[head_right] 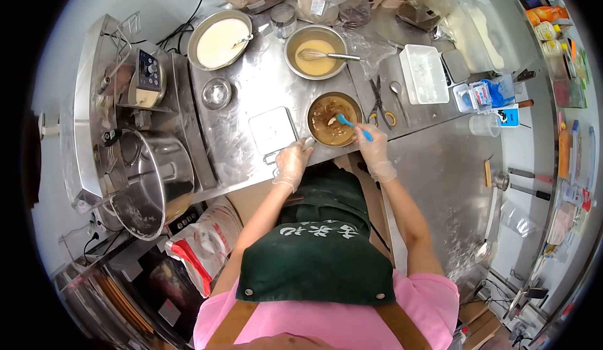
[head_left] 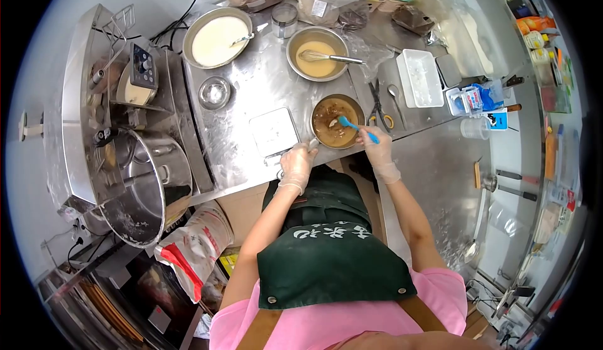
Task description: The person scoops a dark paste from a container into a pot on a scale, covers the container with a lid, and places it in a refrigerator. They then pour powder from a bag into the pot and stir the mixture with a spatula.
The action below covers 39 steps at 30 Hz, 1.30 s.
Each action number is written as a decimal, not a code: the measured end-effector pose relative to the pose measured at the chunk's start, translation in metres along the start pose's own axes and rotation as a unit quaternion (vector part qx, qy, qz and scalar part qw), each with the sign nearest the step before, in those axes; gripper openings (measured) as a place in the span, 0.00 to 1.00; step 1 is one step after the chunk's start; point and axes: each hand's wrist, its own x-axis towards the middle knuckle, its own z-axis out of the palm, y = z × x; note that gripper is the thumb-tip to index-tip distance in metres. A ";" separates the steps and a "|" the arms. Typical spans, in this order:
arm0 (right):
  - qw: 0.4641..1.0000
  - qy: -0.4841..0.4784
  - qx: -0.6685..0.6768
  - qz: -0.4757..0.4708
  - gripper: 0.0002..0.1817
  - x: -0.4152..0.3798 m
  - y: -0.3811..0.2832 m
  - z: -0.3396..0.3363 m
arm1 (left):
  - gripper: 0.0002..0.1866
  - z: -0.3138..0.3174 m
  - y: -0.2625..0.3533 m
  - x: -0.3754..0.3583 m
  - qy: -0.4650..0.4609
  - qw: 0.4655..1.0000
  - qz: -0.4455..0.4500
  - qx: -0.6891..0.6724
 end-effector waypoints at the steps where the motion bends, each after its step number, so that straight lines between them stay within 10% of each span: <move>1: 0.998 0.010 -0.037 -0.050 0.08 -0.001 -0.006 -0.001 | 0.16 0.000 0.000 0.000 -0.002 1.000 -0.001 0.005; 4: 0.933 -0.051 -0.205 -0.290 0.09 -0.004 -0.005 -0.002 | 0.16 -0.003 0.003 0.000 -0.004 1.000 0.004 0.004; 7: 0.911 -0.006 -0.251 -0.327 0.10 0.001 -0.009 -0.001 | 0.16 -0.001 0.001 0.001 0.001 1.000 0.010 0.000; 20: 0.855 -0.174 -0.344 -0.348 0.08 -0.009 -0.006 0.019 | 0.15 0.003 -0.001 0.000 0.021 1.000 0.015 0.001; 39: 0.870 -0.079 -0.339 -0.350 0.09 0.009 -0.003 0.019 | 0.14 0.004 -0.003 0.001 0.045 0.998 0.032 0.000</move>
